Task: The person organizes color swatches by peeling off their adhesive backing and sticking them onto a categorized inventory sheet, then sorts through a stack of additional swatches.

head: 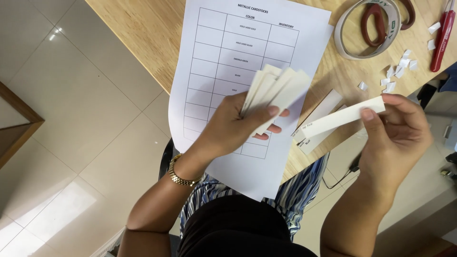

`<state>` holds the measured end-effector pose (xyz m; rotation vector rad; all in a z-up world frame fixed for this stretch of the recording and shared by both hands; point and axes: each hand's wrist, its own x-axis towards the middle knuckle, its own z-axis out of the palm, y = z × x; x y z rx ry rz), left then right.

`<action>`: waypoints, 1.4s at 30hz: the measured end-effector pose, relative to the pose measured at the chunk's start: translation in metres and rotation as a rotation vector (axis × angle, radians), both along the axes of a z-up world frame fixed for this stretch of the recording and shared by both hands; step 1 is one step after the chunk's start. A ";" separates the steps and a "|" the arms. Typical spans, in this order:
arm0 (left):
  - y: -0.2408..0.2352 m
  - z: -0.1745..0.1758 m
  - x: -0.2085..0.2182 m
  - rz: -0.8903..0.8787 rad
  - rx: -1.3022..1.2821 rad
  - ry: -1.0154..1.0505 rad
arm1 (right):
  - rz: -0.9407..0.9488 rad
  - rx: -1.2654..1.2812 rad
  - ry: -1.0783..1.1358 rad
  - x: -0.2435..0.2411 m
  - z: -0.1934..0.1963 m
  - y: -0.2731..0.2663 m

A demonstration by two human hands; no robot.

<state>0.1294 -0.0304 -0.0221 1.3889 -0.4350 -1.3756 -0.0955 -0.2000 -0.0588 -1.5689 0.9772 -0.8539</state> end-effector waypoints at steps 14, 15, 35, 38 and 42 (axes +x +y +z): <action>-0.004 0.000 -0.006 -0.109 -0.027 0.174 | 0.097 -0.540 0.321 0.019 -0.005 0.004; -0.006 0.001 -0.007 -0.109 -0.028 0.175 | 0.096 -0.541 0.321 0.018 -0.005 0.008; -0.016 -0.002 -0.003 -0.195 -0.107 0.343 | 0.150 -0.574 0.422 0.003 -0.006 0.001; -0.019 -0.001 -0.005 -0.222 -0.049 0.291 | 0.054 -0.634 0.353 0.010 -0.004 0.008; -0.021 -0.008 -0.011 -0.224 -0.025 0.290 | 0.111 -0.179 0.000 0.011 0.000 0.018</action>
